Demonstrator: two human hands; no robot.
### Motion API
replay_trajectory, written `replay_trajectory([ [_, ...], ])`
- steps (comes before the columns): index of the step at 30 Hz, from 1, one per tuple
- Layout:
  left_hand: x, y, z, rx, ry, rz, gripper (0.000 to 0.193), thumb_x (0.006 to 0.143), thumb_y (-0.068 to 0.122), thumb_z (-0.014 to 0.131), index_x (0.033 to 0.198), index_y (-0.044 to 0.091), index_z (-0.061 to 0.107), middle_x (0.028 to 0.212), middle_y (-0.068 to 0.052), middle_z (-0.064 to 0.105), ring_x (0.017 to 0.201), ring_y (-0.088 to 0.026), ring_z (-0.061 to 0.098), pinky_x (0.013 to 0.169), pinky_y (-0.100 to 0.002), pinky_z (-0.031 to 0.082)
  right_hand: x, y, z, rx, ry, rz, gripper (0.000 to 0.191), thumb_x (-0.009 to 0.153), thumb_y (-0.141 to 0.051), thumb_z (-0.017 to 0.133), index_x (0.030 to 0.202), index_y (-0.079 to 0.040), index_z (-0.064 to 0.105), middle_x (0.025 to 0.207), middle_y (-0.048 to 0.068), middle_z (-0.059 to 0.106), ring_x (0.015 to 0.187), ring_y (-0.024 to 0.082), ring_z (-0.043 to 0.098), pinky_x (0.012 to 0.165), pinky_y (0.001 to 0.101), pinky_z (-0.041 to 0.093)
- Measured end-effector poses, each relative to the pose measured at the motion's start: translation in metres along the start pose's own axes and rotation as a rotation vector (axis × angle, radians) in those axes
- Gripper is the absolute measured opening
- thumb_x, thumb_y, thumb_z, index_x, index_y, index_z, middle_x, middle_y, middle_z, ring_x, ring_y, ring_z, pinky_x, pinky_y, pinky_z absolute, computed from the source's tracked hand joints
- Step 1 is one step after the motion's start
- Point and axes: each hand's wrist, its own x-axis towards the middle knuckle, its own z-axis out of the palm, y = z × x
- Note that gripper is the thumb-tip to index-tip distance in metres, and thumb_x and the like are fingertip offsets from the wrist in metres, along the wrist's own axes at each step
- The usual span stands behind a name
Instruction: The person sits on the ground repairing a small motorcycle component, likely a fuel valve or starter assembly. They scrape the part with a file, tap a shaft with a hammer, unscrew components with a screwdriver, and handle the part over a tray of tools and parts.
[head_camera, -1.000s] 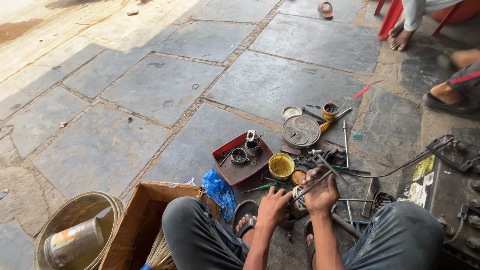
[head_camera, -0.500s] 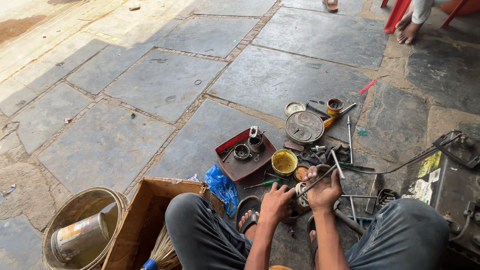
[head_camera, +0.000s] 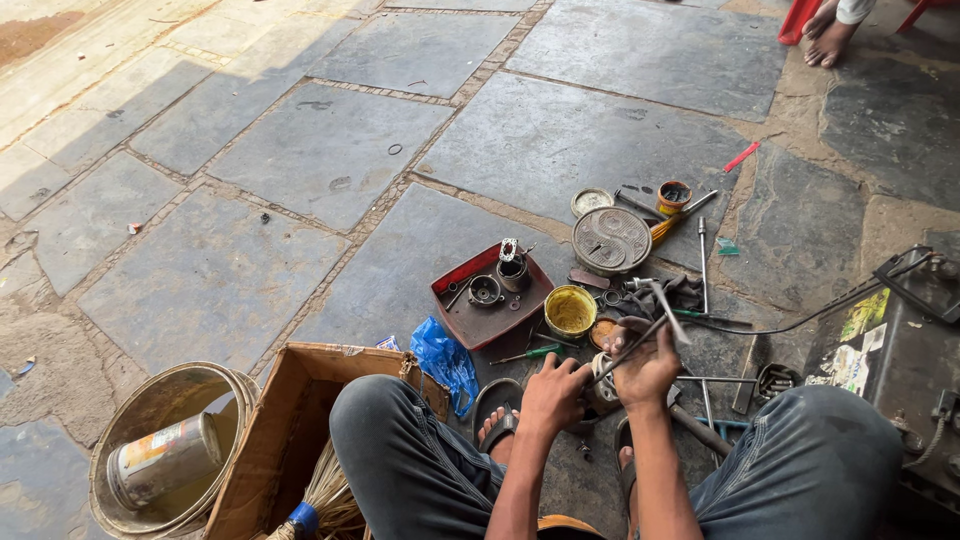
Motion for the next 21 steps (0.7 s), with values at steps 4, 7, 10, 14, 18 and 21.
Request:
replay_trajectory([
  [4,-0.001,0.001,-0.002,-0.014,-0.004,-0.010,0.047,0.066,0.014,0.082,0.109,0.018,0.065,0.105,-0.004,0.064,0.109,-0.036,0.059,0.078,-0.046,0.059,-0.003,-0.006,0.010,0.086,0.021,-0.064,0.033,0.096,-0.034,0.062,0.110,-0.005,0.071,0.082,0.007,0.063,0.072,0.017,0.055,0.067,0.0325,0.044],
  [7,-0.001,0.001,-0.002,-0.002,0.002,-0.005,0.048,0.066,0.015,0.082,0.110,0.017,0.065,0.104,-0.004,0.064,0.109,-0.036,0.059,0.077,-0.047,0.058,-0.001,-0.002,0.004,0.043,0.073,-0.116,0.009,0.096,-0.017,0.070,0.103,-0.014,0.067,0.091,0.001,0.062,0.077,0.015,0.055,0.067,0.0325,0.043],
  [10,-0.001,0.002,-0.002,0.002,-0.007,-0.013,0.044,0.068,0.015,0.082,0.109,0.018,0.066,0.105,-0.003,0.065,0.109,-0.035,0.059,0.077,-0.046,0.059,0.002,0.004,-0.009,0.072,0.074,-0.125,0.007,0.097,-0.013,0.074,0.101,-0.015,0.068,0.090,-0.001,0.061,0.081,0.014,0.055,0.071,0.0313,0.043],
  [14,-0.001,0.001,-0.003,-0.004,-0.023,-0.025,0.049,0.065,0.016,0.083,0.111,0.018,0.066,0.105,-0.004,0.064,0.109,-0.036,0.058,0.078,-0.047,0.058,0.004,0.006,-0.016,0.150,0.108,-0.068,0.014,0.103,-0.023,0.072,0.099,-0.011,0.067,0.084,0.001,0.061,0.080,0.015,0.055,0.072,0.0339,0.044],
  [18,-0.002,0.001,-0.003,-0.011,-0.014,-0.013,0.049,0.065,0.016,0.084,0.110,0.018,0.066,0.105,-0.004,0.064,0.110,-0.035,0.059,0.078,-0.047,0.058,0.004,0.004,-0.013,0.059,0.214,0.011,0.038,0.103,-0.042,0.065,0.099,-0.005,0.069,0.074,0.006,0.061,0.070,0.019,0.054,0.068,0.0360,0.044],
  [21,-0.002,-0.001,-0.003,-0.002,-0.021,-0.013,0.049,0.065,0.015,0.084,0.110,0.019,0.066,0.105,-0.004,0.064,0.110,-0.035,0.059,0.079,-0.046,0.059,0.001,-0.001,-0.003,0.090,0.196,0.013,0.045,0.099,-0.048,0.063,0.103,-0.004,0.070,0.076,0.008,0.065,0.068,0.020,0.055,0.066,0.0348,0.043],
])
